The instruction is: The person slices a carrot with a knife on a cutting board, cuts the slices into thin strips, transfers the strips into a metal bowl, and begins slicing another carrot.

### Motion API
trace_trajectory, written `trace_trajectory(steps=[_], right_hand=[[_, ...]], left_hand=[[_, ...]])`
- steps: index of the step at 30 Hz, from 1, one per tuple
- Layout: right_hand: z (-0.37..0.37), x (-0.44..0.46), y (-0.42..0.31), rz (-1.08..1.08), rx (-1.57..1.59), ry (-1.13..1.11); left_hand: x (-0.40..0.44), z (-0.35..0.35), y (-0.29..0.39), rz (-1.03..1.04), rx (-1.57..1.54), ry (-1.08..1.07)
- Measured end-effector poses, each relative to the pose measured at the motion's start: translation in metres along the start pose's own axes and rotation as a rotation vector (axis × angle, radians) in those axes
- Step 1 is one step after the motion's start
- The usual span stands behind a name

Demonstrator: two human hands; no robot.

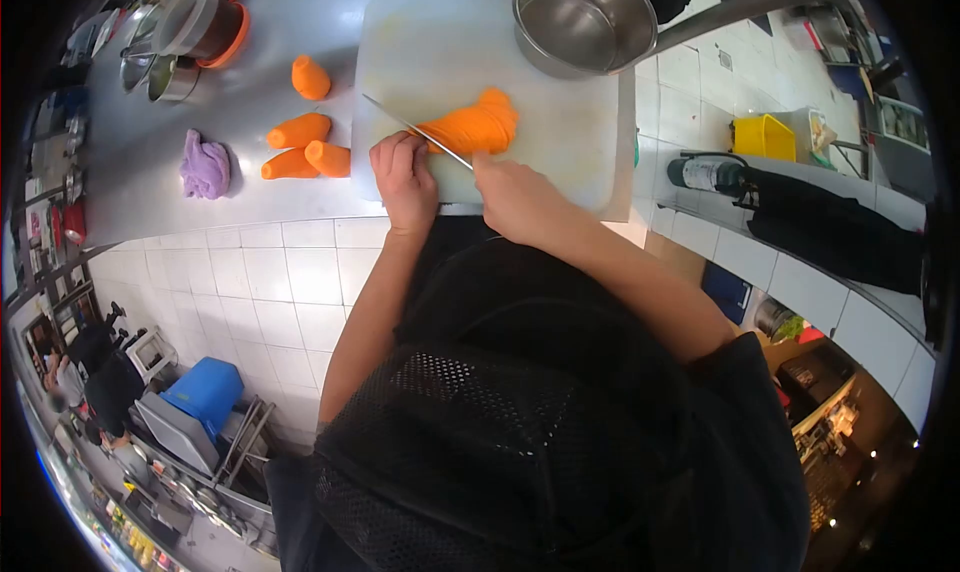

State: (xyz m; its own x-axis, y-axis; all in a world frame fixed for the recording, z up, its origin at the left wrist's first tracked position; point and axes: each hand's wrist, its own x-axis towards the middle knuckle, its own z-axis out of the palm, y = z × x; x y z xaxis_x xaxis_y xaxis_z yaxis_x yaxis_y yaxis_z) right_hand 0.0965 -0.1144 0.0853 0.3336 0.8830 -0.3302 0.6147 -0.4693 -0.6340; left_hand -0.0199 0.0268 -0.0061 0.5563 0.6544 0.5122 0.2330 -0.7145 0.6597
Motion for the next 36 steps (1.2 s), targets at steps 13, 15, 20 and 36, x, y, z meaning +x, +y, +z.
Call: trace_trajectory(steps=[13, 15, 20, 36], right_hand=[[-0.045, -0.017, -0.016, 0.007, -0.035, -0.052], [-0.05, -0.024, -0.017, 0.009, -0.051, -0.102], [-0.032, -0.012, -0.012, -0.005, -0.012, -0.078], [-0.047, -0.003, -0.022, 0.002, -0.025, -0.105]], left_hand=[[0.001, 0.002, 0.002, -0.044, 0.021, 0.005], [0.001, 0.003, 0.002, -0.042, 0.022, 0.012], [0.0, 0.002, -0.001, -0.016, 0.01, 0.009], [0.006, -0.006, -0.008, -0.085, -0.013, -0.049]])
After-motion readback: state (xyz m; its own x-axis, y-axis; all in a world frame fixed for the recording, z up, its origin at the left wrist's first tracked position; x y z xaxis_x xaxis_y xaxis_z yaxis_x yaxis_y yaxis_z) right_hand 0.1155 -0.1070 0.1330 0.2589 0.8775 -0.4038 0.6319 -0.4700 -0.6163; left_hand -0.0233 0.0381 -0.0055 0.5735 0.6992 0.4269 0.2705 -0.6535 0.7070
